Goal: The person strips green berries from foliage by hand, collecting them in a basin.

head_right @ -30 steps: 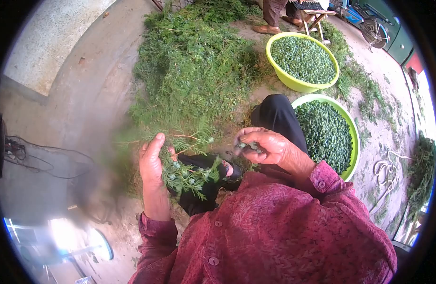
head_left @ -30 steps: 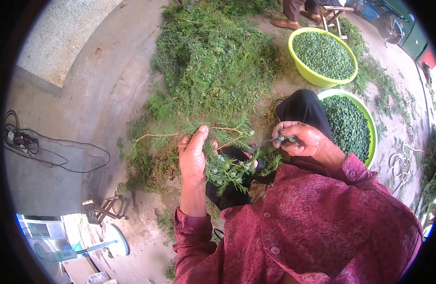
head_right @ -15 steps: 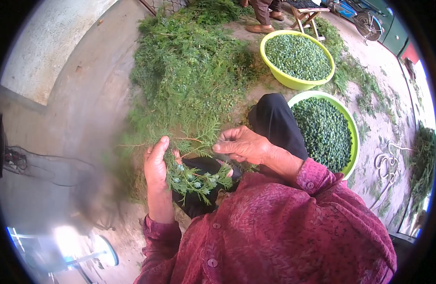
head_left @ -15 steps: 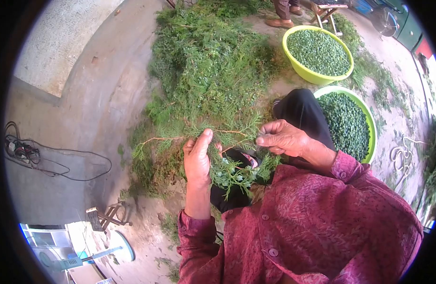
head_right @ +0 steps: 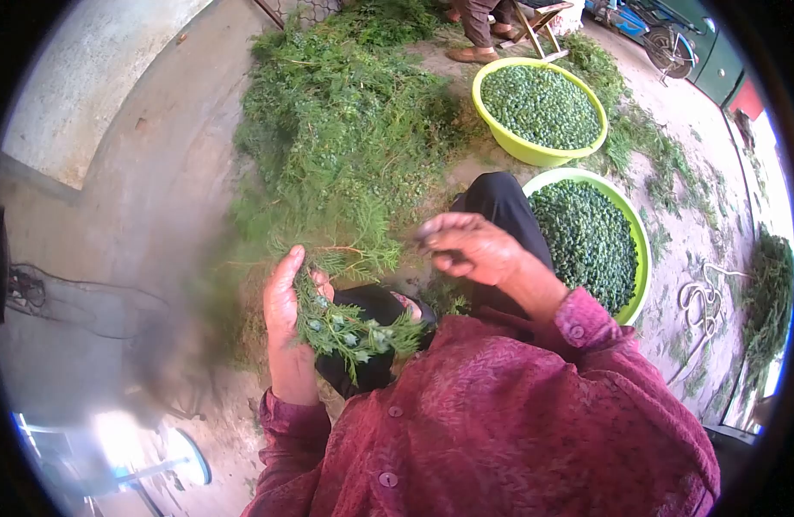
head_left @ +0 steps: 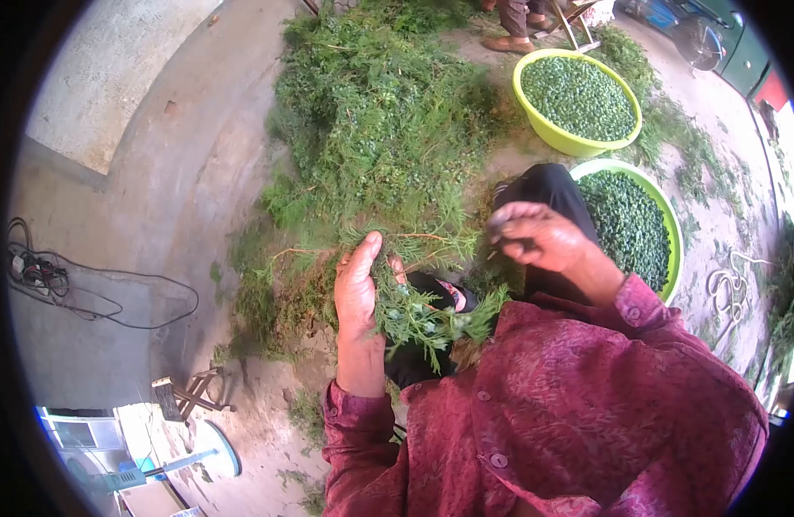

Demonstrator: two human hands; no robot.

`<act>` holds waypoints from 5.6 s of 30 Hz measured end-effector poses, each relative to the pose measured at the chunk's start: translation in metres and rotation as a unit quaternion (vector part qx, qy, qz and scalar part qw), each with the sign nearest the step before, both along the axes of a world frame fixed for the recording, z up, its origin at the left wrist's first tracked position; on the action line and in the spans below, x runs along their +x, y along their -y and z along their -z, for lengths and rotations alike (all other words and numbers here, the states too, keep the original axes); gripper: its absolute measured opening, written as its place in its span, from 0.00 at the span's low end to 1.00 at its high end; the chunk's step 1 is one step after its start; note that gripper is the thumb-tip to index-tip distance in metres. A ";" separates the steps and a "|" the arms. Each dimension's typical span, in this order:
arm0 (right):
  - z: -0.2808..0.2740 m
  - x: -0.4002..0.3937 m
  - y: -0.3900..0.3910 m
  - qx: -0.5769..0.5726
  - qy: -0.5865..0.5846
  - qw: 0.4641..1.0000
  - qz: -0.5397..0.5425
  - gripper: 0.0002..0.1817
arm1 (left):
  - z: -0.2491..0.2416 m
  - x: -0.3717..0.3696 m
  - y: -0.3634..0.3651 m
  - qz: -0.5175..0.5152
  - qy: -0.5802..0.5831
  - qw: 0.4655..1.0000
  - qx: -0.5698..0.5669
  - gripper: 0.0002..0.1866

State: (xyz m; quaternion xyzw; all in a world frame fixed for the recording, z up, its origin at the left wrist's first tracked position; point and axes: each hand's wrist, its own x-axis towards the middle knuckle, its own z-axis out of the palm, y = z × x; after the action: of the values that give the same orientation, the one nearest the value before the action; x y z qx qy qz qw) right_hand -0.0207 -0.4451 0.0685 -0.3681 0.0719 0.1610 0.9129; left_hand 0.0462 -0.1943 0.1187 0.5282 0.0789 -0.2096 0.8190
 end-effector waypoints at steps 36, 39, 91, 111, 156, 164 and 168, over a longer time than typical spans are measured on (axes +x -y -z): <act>0.021 -0.107 0.130 -0.765 -0.068 0.627 0.130 0.16 | 0.024 0.020 0.032 -0.030 -0.086 0.995 -0.047 0.14; -0.024 -0.071 0.061 -0.517 0.036 0.854 0.050 0.10 | 0.019 0.019 0.036 -0.036 -0.069 0.996 -0.046 0.14; -0.020 -0.004 -0.039 -0.090 0.036 0.995 -0.032 0.06 | 0.008 0.022 0.015 -0.127 -0.011 0.991 -0.029 0.12; 0.036 -0.008 -0.020 0.170 -0.065 0.981 -0.064 0.14 | 0.001 0.006 0.035 -0.082 0.044 0.995 -0.037 0.11; 0.005 -0.039 -0.023 0.046 -0.044 0.983 -0.174 0.09 | 0.006 0.039 0.007 -0.175 0.064 0.980 -0.067 0.11; -0.014 -0.012 -0.042 0.011 -0.010 0.998 -0.062 0.11 | 0.010 0.033 0.021 -0.210 0.075 0.975 -0.027 0.10; -0.016 -0.006 -0.059 -0.042 -0.030 0.997 -0.052 0.15 | 0.010 0.025 0.027 -0.201 0.077 0.976 -0.033 0.10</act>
State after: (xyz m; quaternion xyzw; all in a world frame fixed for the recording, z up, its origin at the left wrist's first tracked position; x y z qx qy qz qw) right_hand -0.0267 -0.3865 0.0842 -0.4047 0.0863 0.2159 0.8844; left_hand 0.0709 -0.2210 0.1092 0.4889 0.1132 -0.0019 0.8650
